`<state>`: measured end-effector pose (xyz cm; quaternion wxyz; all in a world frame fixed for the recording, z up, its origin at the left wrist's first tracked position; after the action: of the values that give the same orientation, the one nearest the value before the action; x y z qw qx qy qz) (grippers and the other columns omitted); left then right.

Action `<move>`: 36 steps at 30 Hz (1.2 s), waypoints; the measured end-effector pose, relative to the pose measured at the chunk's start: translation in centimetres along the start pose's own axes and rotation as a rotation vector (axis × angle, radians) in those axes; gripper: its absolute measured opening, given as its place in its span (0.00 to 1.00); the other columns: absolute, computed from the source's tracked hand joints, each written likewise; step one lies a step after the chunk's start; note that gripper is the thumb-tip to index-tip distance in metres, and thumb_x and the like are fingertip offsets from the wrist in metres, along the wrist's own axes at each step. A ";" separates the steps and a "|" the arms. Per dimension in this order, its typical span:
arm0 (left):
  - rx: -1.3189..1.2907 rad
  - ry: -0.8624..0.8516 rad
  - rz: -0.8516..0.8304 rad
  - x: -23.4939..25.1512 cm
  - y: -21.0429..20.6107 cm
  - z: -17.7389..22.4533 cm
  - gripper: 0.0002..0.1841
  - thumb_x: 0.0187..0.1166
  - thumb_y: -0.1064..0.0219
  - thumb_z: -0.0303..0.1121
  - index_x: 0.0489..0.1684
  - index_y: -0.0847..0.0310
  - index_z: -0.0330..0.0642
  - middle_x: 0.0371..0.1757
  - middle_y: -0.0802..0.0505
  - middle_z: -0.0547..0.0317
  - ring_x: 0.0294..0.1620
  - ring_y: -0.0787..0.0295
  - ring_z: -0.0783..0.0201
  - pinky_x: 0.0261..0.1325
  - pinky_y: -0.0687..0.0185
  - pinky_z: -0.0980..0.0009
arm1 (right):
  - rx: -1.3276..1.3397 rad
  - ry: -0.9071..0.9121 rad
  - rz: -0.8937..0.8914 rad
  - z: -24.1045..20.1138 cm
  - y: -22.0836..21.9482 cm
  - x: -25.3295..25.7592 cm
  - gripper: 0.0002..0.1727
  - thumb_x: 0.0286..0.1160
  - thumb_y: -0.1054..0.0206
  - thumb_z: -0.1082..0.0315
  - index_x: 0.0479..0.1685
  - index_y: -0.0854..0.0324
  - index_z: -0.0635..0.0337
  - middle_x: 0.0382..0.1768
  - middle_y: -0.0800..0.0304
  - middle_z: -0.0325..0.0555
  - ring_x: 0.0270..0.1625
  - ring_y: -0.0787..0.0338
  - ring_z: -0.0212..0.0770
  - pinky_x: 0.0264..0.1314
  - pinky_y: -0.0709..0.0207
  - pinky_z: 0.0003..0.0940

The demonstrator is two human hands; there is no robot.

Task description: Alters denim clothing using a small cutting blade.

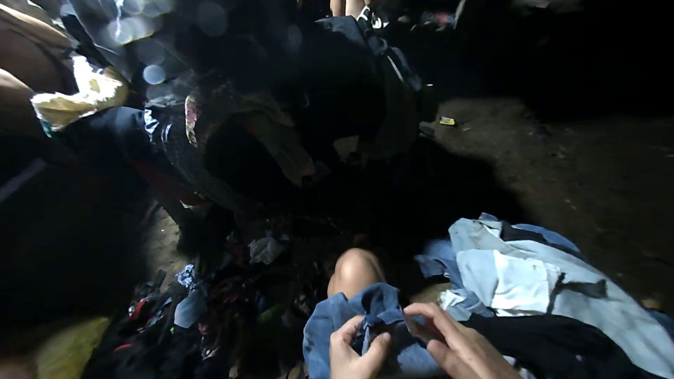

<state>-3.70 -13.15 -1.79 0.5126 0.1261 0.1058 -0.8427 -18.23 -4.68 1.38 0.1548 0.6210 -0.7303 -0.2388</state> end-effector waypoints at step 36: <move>-0.094 -0.004 -0.001 -0.4 0.3 -0.7 0.07 0.67 0.31 0.15 0.31 0.12 0.37 0.26 0.07 0.71 0.29 0.12 0.82 0.41 0.13 0.80 | 0.198 0.050 0.117 -0.3 -2.4 0.3 0.20 0.83 0.39 0.67 0.68 0.14 0.66 0.51 0.05 0.59 0.50 0.06 0.46 0.57 0.15 0.42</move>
<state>-3.20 -12.79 -2.32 0.5176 0.0999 0.1444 -0.8374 -16.14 -5.32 0.28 0.1246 0.5955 -0.7811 -0.1404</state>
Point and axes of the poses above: each hand's wrist, its own x-axis towards the middle knuckle, its own y-axis out of the back of the hand, z = x × y, the point moved 10 cm from there along x, towards the middle knuckle
